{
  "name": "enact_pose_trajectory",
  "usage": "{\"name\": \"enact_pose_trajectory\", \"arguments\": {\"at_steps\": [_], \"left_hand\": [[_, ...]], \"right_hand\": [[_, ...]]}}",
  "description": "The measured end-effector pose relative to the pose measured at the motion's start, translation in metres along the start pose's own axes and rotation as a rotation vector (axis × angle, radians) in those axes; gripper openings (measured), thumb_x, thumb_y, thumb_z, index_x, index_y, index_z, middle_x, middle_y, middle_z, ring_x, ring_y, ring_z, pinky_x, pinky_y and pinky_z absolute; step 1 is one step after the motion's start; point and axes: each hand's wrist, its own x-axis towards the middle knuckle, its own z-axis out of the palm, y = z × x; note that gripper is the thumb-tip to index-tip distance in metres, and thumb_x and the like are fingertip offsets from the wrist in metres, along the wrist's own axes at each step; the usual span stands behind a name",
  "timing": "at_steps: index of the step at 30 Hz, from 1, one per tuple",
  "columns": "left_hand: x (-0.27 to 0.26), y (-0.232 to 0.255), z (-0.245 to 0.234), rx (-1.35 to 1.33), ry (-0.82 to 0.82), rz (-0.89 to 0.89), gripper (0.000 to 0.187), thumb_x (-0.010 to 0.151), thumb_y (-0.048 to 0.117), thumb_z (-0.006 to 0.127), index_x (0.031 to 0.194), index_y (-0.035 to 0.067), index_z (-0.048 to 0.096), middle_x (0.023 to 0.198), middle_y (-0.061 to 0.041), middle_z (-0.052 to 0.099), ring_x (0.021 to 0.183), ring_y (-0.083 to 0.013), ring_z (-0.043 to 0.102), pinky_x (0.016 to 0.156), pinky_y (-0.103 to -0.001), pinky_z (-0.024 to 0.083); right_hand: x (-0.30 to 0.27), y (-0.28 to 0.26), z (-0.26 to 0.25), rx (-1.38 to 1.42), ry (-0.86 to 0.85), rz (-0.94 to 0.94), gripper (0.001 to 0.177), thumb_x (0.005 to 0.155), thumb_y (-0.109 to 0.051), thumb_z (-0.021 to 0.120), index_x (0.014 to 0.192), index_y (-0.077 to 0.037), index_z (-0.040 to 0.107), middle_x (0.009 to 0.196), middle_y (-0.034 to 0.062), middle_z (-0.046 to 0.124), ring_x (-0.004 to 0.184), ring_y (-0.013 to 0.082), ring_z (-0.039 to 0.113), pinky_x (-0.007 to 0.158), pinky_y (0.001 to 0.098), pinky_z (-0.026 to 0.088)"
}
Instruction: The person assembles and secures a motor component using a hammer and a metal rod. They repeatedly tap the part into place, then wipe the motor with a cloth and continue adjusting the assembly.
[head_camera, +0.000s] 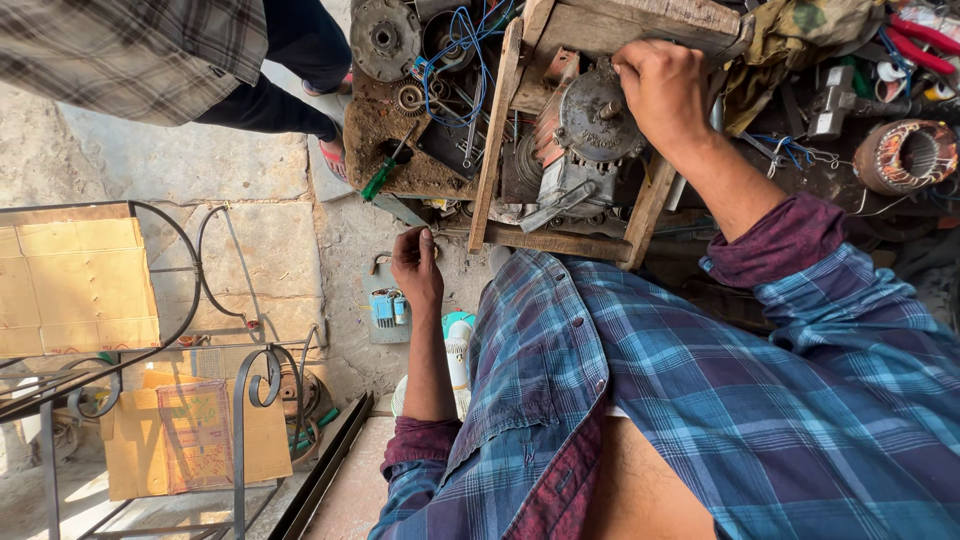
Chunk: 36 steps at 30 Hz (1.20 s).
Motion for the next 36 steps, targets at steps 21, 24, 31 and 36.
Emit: {"name": "enact_pose_trajectory", "arguments": {"at_steps": [21, 24, 31, 36], "left_hand": [[-0.021, -0.022, -0.013, 0.006, 0.024, -0.035, 0.023, 0.103, 0.022, 0.068, 0.103, -0.001, 0.069, 0.087, -0.002, 0.07, 0.079, -0.0075, 0.061, 0.074, -0.022, 0.051], [-0.024, -0.025, -0.016, 0.023, 0.056, -0.059, 0.023, 0.103, 0.023, 0.069, 0.102, -0.001, 0.07, 0.083, -0.001, 0.068, 0.075, -0.0072, 0.059, 0.07, -0.022, 0.049], [-0.023, -0.033, -0.015, 0.016, 0.062, -0.065, 0.023, 0.103, 0.023, 0.069, 0.102, 0.0, 0.07, 0.083, -0.001, 0.068, 0.075, -0.0073, 0.059, 0.07, -0.023, 0.049], [-0.017, -0.035, -0.013, 0.003, 0.054, -0.076, 0.024, 0.103, 0.023, 0.069, 0.103, -0.001, 0.07, 0.085, -0.001, 0.068, 0.076, -0.0072, 0.059, 0.071, -0.022, 0.049]], "right_hand": [[0.013, 0.012, -0.001, -0.209, -0.185, -0.097, 0.006, 0.096, -0.005, 0.081, 0.101, -0.007, 0.081, 0.089, 0.0097, 0.078, 0.081, 0.0217, 0.076, 0.079, 0.0329, 0.062], [0.019, 0.005, -0.012, -0.216, -0.169, -0.157, 0.006, 0.094, -0.003, 0.081, 0.099, -0.007, 0.081, 0.088, 0.0095, 0.077, 0.083, 0.0226, 0.075, 0.079, 0.0344, 0.062], [0.03, -0.004, -0.023, -0.221, -0.164, -0.251, 0.005, 0.091, -0.002, 0.079, 0.095, -0.005, 0.079, 0.082, 0.0107, 0.073, 0.078, 0.0233, 0.072, 0.079, 0.0374, 0.06], [0.024, 0.005, -0.007, -0.429, -0.236, -0.216, 0.016, 0.1, 0.006, 0.069, 0.093, -0.005, 0.078, 0.062, 0.0082, 0.066, 0.057, 0.0122, 0.064, 0.047, 0.0274, 0.049]]}}
